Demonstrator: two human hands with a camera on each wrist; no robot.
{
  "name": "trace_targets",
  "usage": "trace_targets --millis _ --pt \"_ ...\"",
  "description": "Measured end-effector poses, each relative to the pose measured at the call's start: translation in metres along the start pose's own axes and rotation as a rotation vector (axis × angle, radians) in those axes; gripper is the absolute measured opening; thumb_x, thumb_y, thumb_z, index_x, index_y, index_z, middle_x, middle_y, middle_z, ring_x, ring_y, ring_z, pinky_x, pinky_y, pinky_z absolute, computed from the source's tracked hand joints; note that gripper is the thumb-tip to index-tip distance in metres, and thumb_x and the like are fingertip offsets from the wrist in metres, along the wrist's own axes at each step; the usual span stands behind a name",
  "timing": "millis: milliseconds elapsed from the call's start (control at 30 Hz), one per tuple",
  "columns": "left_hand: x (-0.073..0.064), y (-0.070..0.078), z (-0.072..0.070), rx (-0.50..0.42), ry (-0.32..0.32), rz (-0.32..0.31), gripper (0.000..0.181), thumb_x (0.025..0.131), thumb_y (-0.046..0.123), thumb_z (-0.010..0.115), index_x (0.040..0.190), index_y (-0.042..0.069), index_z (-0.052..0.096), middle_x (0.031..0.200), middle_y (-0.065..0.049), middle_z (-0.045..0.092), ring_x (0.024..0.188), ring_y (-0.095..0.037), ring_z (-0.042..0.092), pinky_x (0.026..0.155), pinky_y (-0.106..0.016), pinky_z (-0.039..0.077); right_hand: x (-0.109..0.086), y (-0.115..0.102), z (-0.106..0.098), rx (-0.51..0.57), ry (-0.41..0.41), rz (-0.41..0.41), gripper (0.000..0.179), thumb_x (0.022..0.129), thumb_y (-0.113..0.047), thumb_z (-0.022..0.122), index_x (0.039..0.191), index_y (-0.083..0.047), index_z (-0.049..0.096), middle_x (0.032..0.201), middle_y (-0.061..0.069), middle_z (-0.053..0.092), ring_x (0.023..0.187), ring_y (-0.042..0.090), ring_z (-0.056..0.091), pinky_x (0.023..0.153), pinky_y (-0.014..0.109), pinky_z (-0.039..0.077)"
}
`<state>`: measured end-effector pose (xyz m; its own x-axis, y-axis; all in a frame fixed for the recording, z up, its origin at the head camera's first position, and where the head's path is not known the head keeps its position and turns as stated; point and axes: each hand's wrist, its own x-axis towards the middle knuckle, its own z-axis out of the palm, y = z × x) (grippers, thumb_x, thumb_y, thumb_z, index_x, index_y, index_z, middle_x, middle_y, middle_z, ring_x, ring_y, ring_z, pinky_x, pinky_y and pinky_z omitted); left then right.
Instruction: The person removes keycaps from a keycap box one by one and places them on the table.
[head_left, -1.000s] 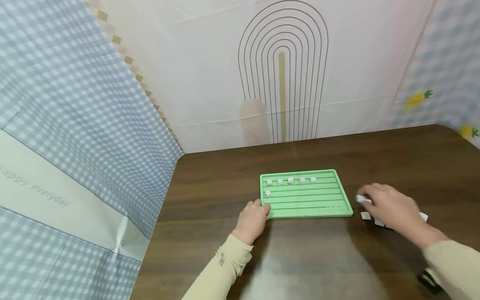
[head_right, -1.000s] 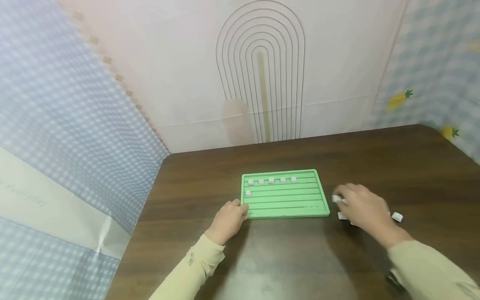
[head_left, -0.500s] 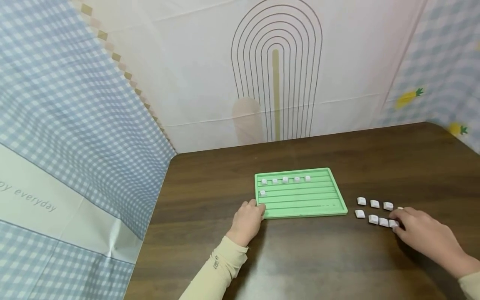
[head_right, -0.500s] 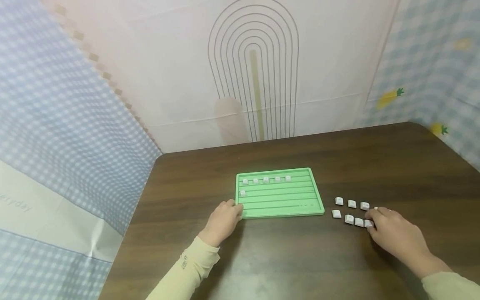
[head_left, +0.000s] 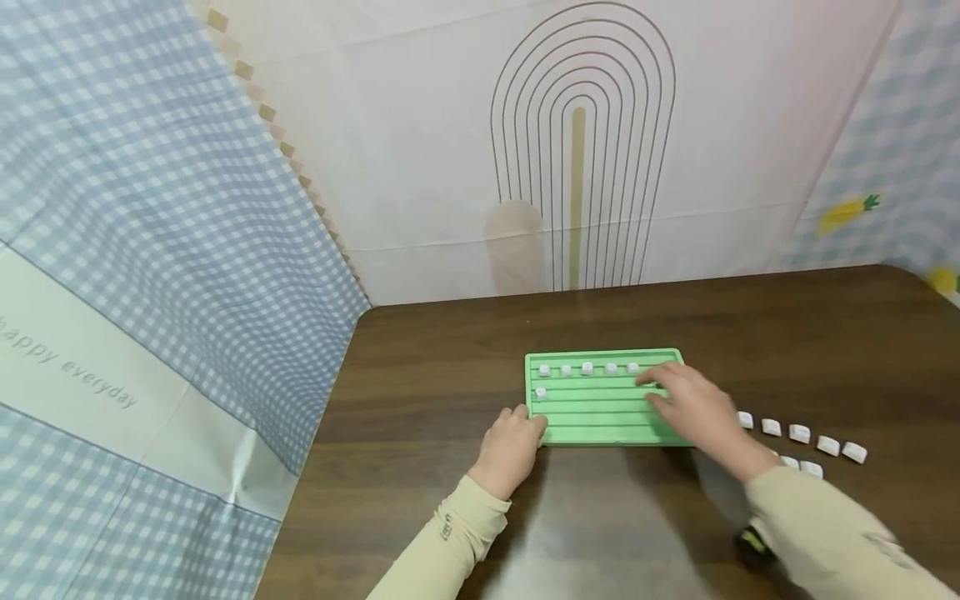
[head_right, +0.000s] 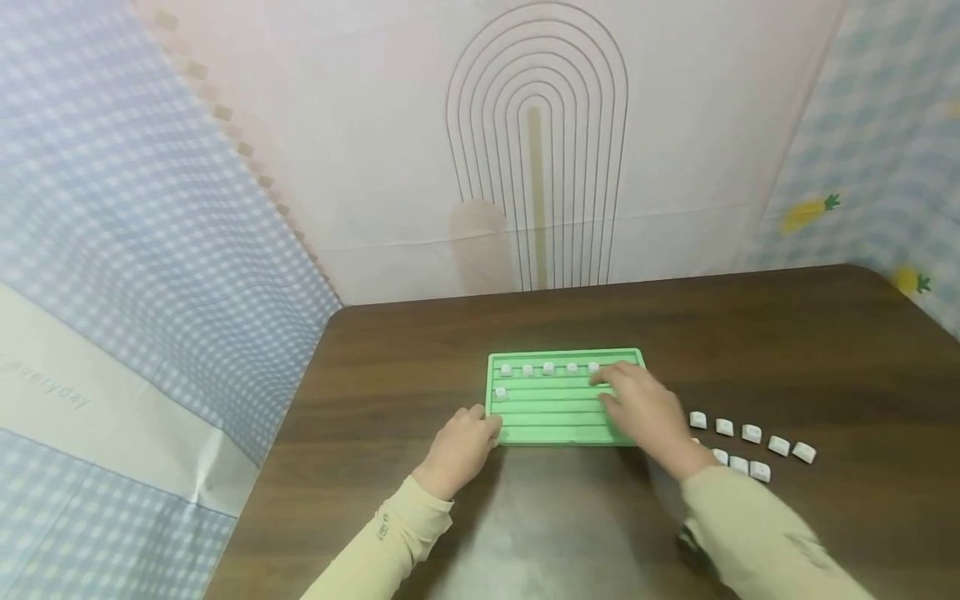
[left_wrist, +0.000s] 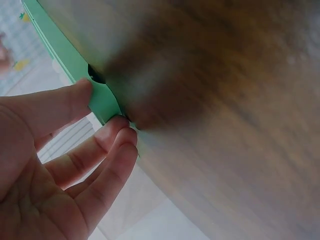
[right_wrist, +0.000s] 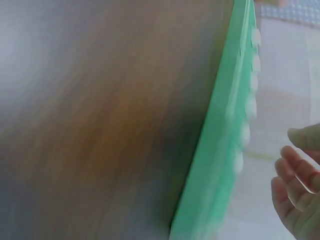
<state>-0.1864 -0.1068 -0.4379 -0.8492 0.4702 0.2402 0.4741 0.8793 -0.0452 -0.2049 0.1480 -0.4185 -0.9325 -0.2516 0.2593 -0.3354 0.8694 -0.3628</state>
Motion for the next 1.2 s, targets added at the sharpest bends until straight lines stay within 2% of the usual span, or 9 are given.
trace_targets --millis 133,267,400,567,800,933,1067,1200 --pt "-0.002 0.003 0.001 0.005 -0.015 0.01 0.006 0.081 0.02 0.069 0.08 0.018 0.064 0.074 -0.002 0.056 0.062 -0.017 0.051 0.049 -0.022 0.046 0.027 -0.029 0.038 0.082 -0.035 -0.008 0.018 0.083 -0.011 0.065 0.102 -0.011 0.067 0.106 0.008 0.064 0.094 0.026 0.061 0.074 0.044 0.051" --pt "-0.002 0.006 0.003 0.035 -0.007 0.028 0.005 0.08 0.021 0.07 0.082 0.019 0.066 0.077 -0.002 0.058 0.063 -0.016 0.052 0.05 -0.022 0.047 0.045 -0.053 0.064 0.106 -0.113 -0.018 0.022 0.084 -0.013 0.065 0.106 -0.011 0.065 0.108 0.007 0.064 0.098 0.025 0.061 0.079 0.044 0.05" --pt "-0.001 0.009 0.003 0.064 0.008 0.036 0.006 0.081 0.024 0.069 0.086 0.021 0.066 0.081 -0.002 0.06 0.064 -0.016 0.054 0.051 -0.023 0.049 0.053 -0.068 0.081 0.063 -0.151 -0.041 0.021 0.086 -0.014 0.062 0.107 -0.01 0.063 0.107 0.007 0.063 0.098 0.025 0.06 0.076 0.041 0.051" --pt "-0.001 0.01 0.003 0.07 0.017 0.038 0.007 0.081 0.025 0.069 0.085 0.021 0.066 0.08 -0.002 0.06 0.063 -0.016 0.053 0.05 -0.023 0.049 0.055 -0.074 0.089 -0.003 -0.114 -0.033 0.011 0.086 -0.013 0.062 0.095 -0.01 0.064 0.092 0.004 0.061 0.084 0.022 0.059 0.065 0.035 0.051" --pt "0.001 0.009 0.002 0.073 0.029 0.033 0.005 0.082 0.025 0.067 0.084 0.02 0.066 0.079 -0.002 0.059 0.063 -0.016 0.053 0.05 -0.023 0.048 0.056 -0.075 0.089 0.0 -0.1 -0.038 0.009 0.086 -0.013 0.063 0.093 -0.009 0.065 0.09 0.004 0.061 0.083 0.023 0.059 0.066 0.035 0.051" --pt "0.002 0.009 0.003 0.082 0.037 0.043 0.007 0.08 0.025 0.07 0.084 0.02 0.066 0.08 -0.001 0.059 0.063 -0.015 0.053 0.051 -0.022 0.049 0.053 -0.071 0.08 -0.001 -0.075 -0.059 0.012 0.086 -0.015 0.062 0.097 -0.01 0.065 0.094 0.005 0.062 0.086 0.024 0.06 0.067 0.037 0.052" --pt "0.002 0.006 0.004 0.071 0.051 0.043 0.005 0.079 0.022 0.071 0.082 0.02 0.066 0.077 -0.002 0.058 0.061 -0.015 0.052 0.05 -0.022 0.048 0.042 -0.057 0.056 -0.022 -0.023 -0.126 0.016 0.084 -0.016 0.065 0.1 -0.011 0.066 0.099 0.006 0.063 0.09 0.025 0.06 0.067 0.04 0.052" --pt "-0.001 0.0 0.005 0.038 0.043 0.02 0.006 0.081 0.02 0.07 0.08 0.018 0.065 0.076 -0.002 0.057 0.062 -0.016 0.051 0.05 -0.021 0.048 0.016 -0.024 0.018 -0.078 -0.015 -0.167 0.018 0.082 -0.018 0.068 0.099 -0.014 0.066 0.101 0.006 0.064 0.092 0.027 0.061 0.064 0.042 0.052"
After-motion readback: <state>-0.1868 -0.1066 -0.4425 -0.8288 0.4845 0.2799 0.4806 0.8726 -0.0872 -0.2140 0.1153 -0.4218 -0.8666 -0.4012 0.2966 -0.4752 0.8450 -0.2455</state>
